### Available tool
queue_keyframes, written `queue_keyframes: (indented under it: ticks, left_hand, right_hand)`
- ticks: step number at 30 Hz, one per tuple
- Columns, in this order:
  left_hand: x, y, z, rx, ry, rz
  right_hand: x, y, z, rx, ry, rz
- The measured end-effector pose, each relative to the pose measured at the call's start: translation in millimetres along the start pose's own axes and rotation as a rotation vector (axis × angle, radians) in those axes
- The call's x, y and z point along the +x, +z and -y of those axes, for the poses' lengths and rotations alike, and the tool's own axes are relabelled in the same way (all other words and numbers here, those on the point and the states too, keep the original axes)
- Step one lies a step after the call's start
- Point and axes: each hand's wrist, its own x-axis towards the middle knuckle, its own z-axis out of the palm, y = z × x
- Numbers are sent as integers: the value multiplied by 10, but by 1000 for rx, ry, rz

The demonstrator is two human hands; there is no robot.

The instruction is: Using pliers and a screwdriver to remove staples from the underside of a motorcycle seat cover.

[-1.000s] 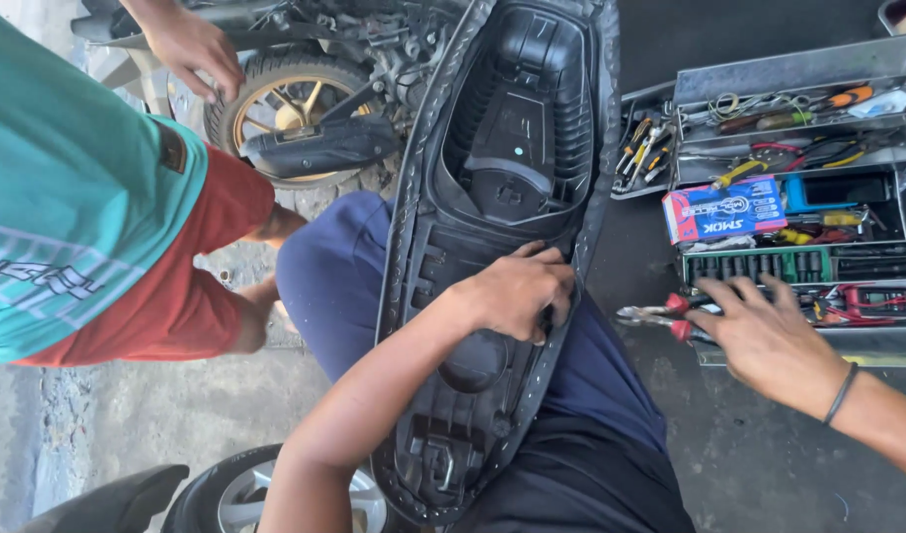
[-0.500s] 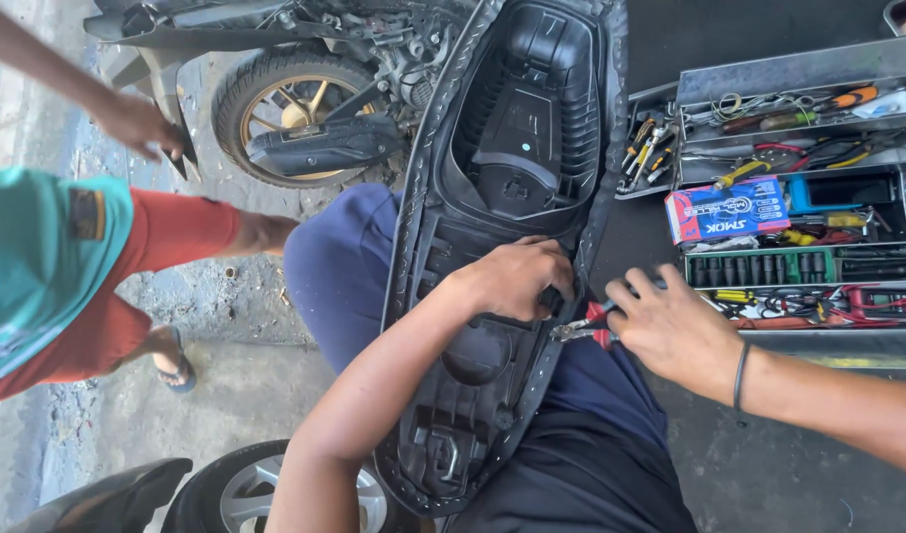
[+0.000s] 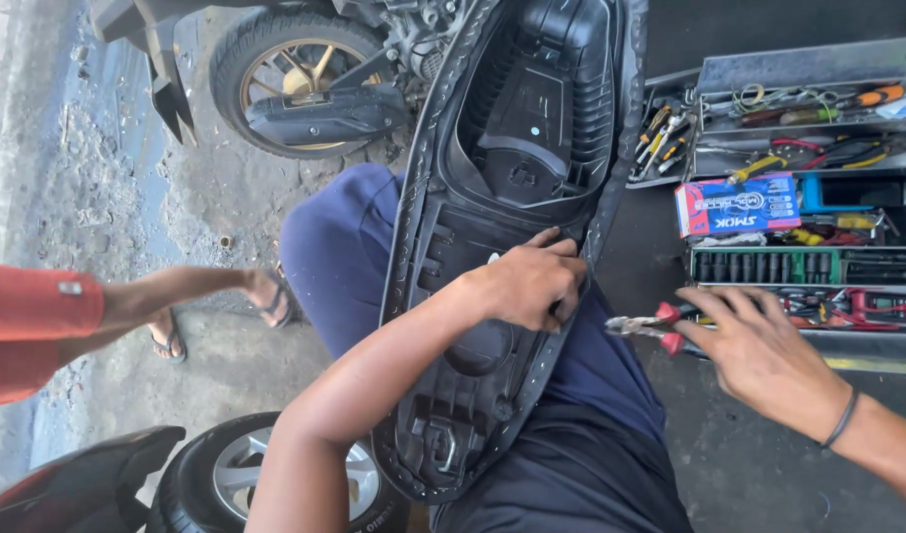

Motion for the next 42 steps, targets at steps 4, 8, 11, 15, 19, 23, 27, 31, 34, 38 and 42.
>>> queue_keyframes:
  ticks: [4, 8, 11, 15, 19, 23, 27, 31, 34, 38, 42]
  left_hand:
    - [68, 23, 39, -39, 6, -44]
    - [122, 26, 37, -53, -23, -30]
    - [133, 29, 38, -62, -26, -21]
    - [122, -22, 47, -74, -26, -12]
    - [90, -18, 53, -81, -36, -14]
    - [83, 5, 87, -77, -33, -13]
    - [65, -28, 62, -88, -27, 1]
    - [48, -72, 36, -107, -28, 16]
    - [15, -159, -24, -110, -53, 16]
    - [-85, -345, -164, -72, -84, 59]
    - [-177, -167, 33, 18, -50, -95]
  right_hand:
    - [239, -353, 347, 64, -76, -43]
    - [459, -482, 518, -124, -150, -58]
    - [529, -646, 597, -235, -144, -42]
    - [636, -797, 688, -344, -138, -31]
    - [694, -633, 539, -241, -227, 60]
    - [722, -608, 516, -245, -283, 7]
    - [764, -285, 305, -39, -317, -27]
    - [623, 964, 149, 500, -445, -560]
    - [424, 1003, 374, 807, -233, -631]
    - [94, 952, 456, 961, 133, -485]
    - [-414, 1875, 325, 454, 446, 273]
